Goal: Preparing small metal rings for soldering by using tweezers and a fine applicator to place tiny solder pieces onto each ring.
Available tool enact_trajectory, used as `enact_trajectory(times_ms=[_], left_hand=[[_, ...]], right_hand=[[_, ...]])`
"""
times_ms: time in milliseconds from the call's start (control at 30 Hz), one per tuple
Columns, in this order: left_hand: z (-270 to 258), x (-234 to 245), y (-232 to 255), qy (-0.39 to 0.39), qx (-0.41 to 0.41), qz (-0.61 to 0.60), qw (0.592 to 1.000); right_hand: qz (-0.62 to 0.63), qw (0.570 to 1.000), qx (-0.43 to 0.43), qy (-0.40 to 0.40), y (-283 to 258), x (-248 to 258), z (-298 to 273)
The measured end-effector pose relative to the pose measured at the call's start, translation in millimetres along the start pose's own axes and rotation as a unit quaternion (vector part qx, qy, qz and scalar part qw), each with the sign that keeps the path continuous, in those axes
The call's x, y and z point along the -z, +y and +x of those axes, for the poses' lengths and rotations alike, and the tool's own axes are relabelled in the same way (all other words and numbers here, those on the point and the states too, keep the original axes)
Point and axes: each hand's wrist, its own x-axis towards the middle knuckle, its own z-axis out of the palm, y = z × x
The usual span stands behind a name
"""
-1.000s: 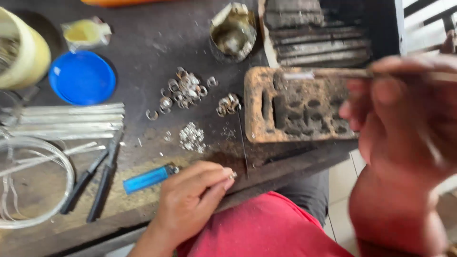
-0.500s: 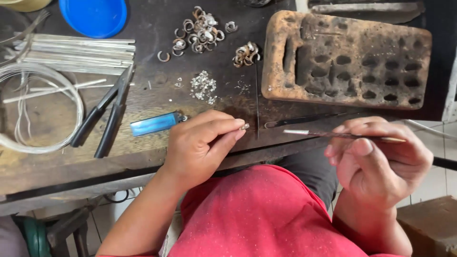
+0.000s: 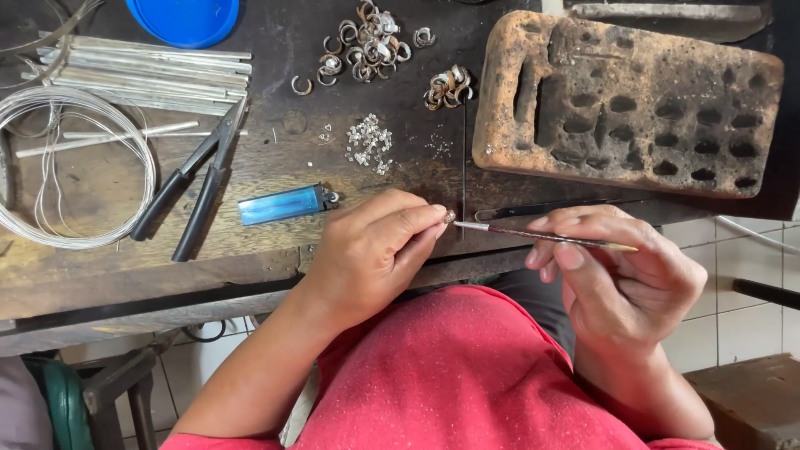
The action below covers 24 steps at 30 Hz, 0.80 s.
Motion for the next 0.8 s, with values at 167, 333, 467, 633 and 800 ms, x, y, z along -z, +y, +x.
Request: enact_trajectory(times_ms=[167, 333, 467, 633, 800], left_hand=[[-0.1, 0.7, -0.1, 0.002, -0.002, -0.005, 1.0], [-0.9, 0.2, -1.2, -0.001, 0.001, -0.012, 1.0], [-1.9, -0.5, -1.6, 0.001, -0.004, -0.011, 1.0], [-1.0, -0.1, -1.3, -0.001, -0.004, -0.008, 1.0], [-2.3, -0.7, -2.3, -0.005, -0.006, -0.004, 1.0]], right_hand=[[-0.028, 1.0, -0.004, -0.005, -1.2, -3.1, 1.6], [-0.023, 1.0, -0.001, -0.015, 1.3, -3.3, 1.0], [-0.023, 1.0, 0.004, 0.004, 2.4, -2.5, 1.0], [-0.025, 1.0, -0.01, 0.005, -0.3, -3.3, 0.9], [-0.012, 1.0, -0.004, 0.013, 2.8, -2.6, -0.5]])
